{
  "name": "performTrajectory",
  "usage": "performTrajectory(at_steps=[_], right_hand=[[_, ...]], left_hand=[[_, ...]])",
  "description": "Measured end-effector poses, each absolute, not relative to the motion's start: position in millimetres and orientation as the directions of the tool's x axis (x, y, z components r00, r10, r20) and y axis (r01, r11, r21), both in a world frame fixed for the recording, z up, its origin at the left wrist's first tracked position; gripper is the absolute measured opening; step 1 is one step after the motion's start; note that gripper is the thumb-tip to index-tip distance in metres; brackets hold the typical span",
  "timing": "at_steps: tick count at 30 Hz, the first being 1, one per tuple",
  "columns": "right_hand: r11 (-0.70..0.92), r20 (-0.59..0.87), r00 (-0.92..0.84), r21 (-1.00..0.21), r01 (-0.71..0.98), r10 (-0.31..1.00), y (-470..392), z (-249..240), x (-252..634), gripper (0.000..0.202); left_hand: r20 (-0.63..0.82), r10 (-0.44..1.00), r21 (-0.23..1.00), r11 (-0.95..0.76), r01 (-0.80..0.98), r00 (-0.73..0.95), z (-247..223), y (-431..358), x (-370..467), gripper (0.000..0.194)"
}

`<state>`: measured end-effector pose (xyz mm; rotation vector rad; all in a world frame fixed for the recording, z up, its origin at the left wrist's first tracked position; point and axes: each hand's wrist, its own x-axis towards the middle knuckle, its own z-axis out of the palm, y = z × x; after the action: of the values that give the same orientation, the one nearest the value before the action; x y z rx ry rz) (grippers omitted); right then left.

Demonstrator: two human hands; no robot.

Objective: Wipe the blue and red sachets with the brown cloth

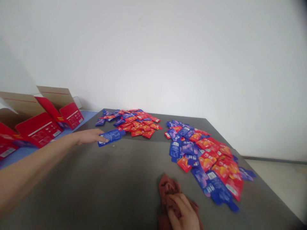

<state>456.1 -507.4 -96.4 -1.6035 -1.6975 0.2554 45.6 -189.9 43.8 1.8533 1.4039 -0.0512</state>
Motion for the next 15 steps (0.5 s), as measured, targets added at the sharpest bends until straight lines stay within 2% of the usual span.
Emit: performTrajectory(at_steps=[4, 7, 10, 12, 15], right_hand=[[0.143, 0.314, 0.133, -0.717, 0.683, 0.940, -506.7, -67.1, 440.9, 0.027], [0.167, 0.360, 0.154, -0.717, 0.677, 0.920, -503.0, -50.5, 420.9, 0.024], [0.211, 0.441, 0.095, -0.594, 0.776, 0.892, -493.5, -38.8, 396.3, 0.024], [0.259, 0.451, -0.020, -0.474, 0.841, 0.892, -482.7, -32.0, 381.7, 0.023], [0.253, 0.379, -0.108, -0.359, 0.898, 0.919, -461.5, -26.5, 372.6, 0.021]], left_hand=[[-0.478, 0.682, 0.677, -0.116, 0.727, 0.554, 42.0, -256.9, 113.5, 0.039], [-0.497, 0.617, 0.636, -0.219, 0.740, 0.610, 27.9, -298.9, 166.9, 0.026], [-0.478, 0.582, 0.666, -0.247, 0.703, 0.658, 4.4, -327.9, 206.3, 0.018], [-0.442, 0.577, 0.773, -0.144, 0.617, 0.688, -12.8, -340.9, 221.0, 0.022], [-0.394, 0.634, 0.887, 0.071, 0.457, 0.666, -33.2, -353.2, 227.4, 0.039]])
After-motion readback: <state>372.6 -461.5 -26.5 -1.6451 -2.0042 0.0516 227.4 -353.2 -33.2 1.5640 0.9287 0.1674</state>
